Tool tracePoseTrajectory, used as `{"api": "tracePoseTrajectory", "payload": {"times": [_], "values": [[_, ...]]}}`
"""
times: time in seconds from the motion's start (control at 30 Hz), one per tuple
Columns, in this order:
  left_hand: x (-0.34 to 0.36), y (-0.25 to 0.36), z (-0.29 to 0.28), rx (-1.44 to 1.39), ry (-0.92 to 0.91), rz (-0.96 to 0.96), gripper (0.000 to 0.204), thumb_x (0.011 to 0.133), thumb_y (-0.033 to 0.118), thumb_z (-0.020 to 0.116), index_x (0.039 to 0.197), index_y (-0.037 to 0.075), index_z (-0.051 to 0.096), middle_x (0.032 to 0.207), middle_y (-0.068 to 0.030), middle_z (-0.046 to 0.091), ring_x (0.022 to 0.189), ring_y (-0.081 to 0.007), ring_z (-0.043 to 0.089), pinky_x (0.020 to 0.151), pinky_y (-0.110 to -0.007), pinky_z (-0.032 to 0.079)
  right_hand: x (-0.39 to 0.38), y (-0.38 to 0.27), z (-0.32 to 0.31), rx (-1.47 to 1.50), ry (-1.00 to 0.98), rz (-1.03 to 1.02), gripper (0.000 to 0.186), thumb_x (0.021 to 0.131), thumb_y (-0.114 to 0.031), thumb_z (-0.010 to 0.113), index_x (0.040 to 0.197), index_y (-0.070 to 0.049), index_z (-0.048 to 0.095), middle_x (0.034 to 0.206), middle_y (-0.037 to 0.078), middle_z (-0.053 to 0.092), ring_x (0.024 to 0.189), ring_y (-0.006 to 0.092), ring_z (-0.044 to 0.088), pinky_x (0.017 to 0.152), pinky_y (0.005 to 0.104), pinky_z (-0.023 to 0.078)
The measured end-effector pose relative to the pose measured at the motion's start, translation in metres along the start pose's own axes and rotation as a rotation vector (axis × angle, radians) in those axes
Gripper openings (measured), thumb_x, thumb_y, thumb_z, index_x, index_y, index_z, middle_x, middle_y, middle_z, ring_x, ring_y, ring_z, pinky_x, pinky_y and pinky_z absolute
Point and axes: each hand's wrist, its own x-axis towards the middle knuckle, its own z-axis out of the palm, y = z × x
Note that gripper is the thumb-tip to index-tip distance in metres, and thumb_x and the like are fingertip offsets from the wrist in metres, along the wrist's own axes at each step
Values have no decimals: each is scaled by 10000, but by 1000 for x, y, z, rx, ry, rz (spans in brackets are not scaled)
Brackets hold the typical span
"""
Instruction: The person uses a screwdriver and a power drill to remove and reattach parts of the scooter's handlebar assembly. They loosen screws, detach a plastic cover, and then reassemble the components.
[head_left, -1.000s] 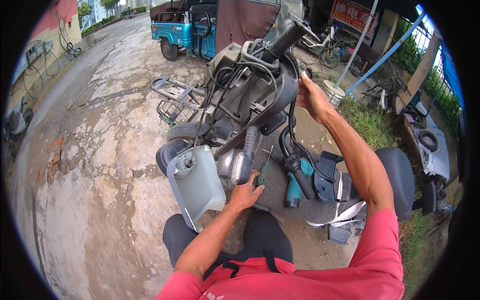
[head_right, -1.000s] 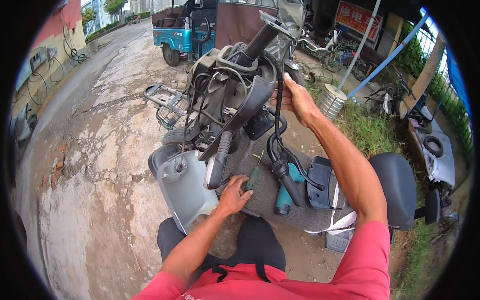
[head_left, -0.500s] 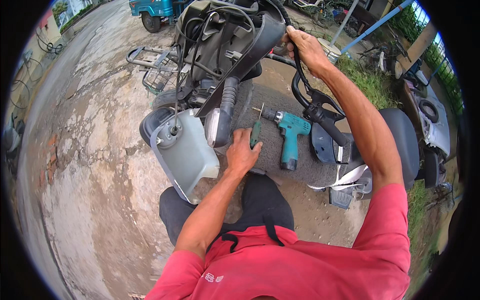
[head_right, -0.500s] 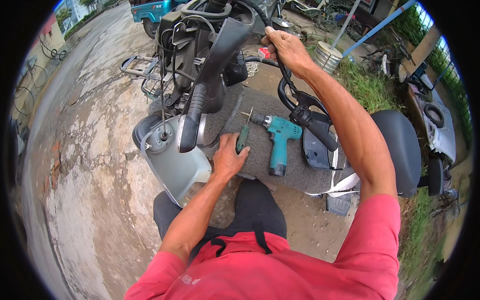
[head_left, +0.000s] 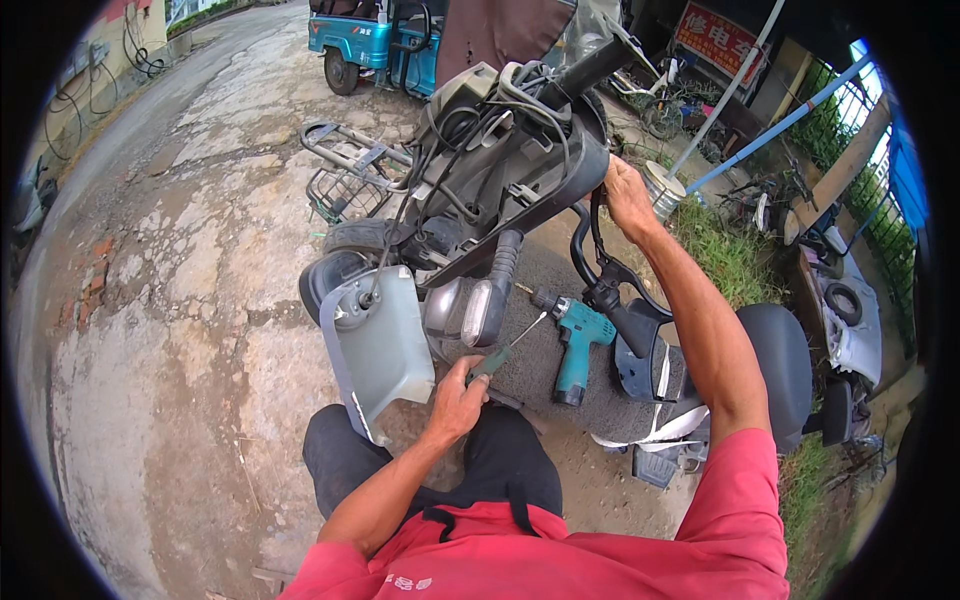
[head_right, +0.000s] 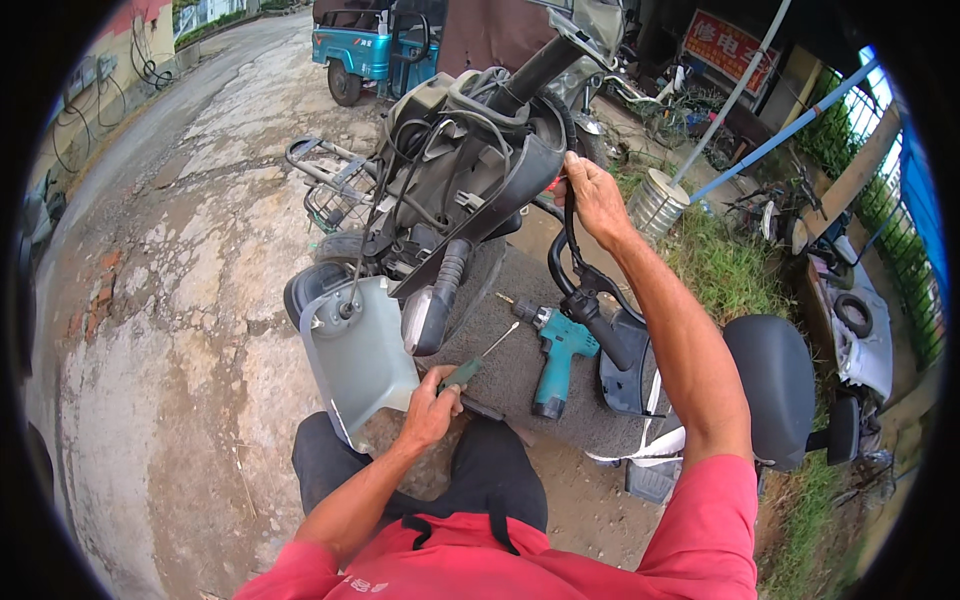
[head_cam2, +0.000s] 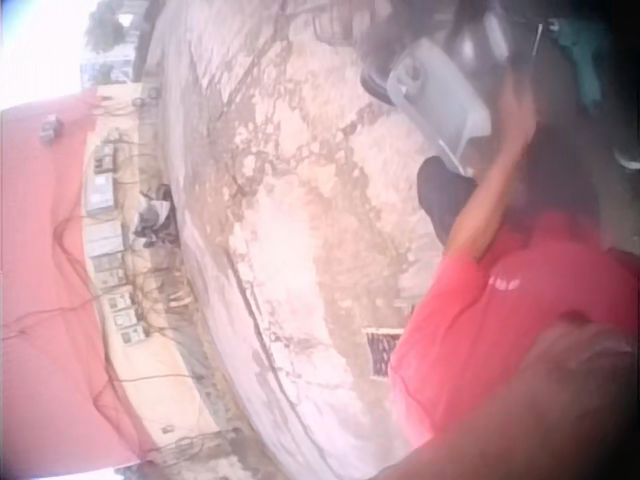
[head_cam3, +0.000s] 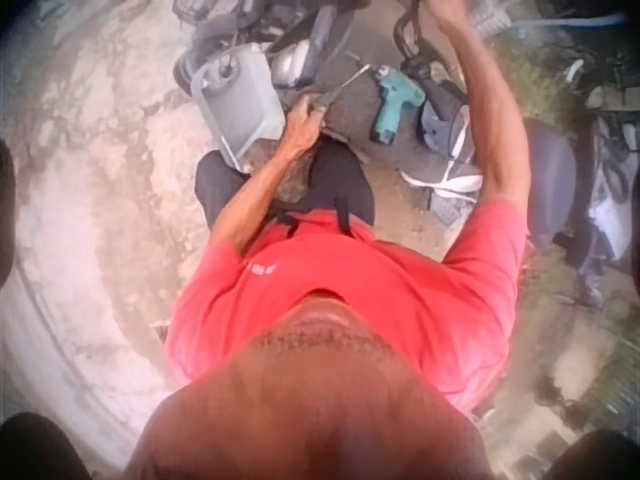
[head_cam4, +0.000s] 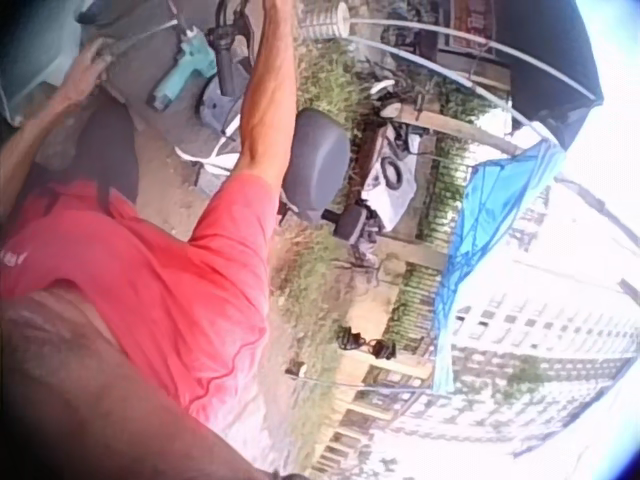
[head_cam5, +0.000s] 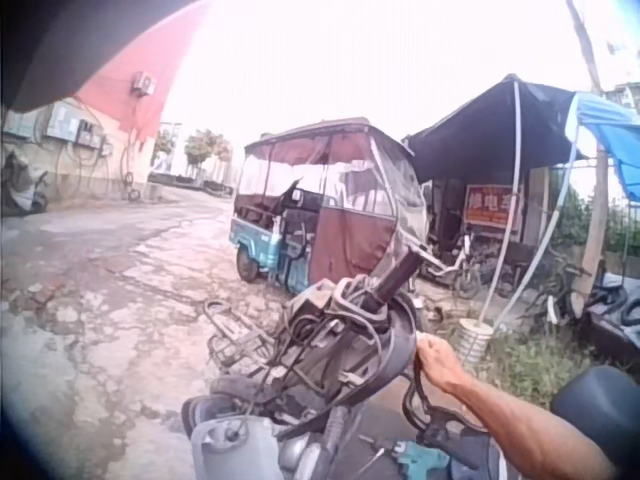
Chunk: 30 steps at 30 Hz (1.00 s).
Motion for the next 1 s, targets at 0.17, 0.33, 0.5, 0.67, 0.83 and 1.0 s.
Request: {"api": "tracePoseTrajectory", "payload": {"times": [0.17,0.33,0.5,0.67,0.83,1.0], "values": [[-96,0,-63,-374,24,-48,375,931,110,506,1263,-59,556,1004,-114,675,715,-145,599,713,-302,510,-10,-37,5,9,108,88,455,1083,-417,538,1208,-2,676,948,42,688,852,143,624,788,305,496],[-80,70,-133,-372,234,222,475,927,252,557,1282,-62,525,988,-146,647,687,-173,585,646,-325,520,-12,-111,-16,67,120,-176,577,1025,-404,588,1425,10,556,1396,154,623,1274,235,587,1082,408,440],[1,196,-151,-60,198,471,504,947,275,555,1329,-54,539,984,-105,635,714,-118,551,657,-277,470,8,-144,10,147,93,-279,625,1001,-478,624,1398,2,573,1310,122,653,1223,222,592,1065,419,431],[65,261,-132,232,100,560,409,960,226,524,1288,-4,606,906,-69,648,740,-105,565,671,-285,474,27,-161,33,115,349,-181,556,957,-592,640,1076,-58,745,966,47,711,903,157,606,864,354,453],[85,301,-135,442,109,596,400,926,279,523,1167,-8,664,857,-108,665,792,-207,625,759,-360,489,30,-162,45,-24,454,-209,575,961,-550,588,984,-1,754,899,136,716,880,233,636,878,373,481],[103,325,-132,533,50,582,408,901,278,518,1125,-21,682,820,-103,653,764,-200,612,723,-368,475,30,-161,41,-111,472,-179,608,956,-578,557,988,-6,761,890,158,726,879,273,653,883,393,484]]}}
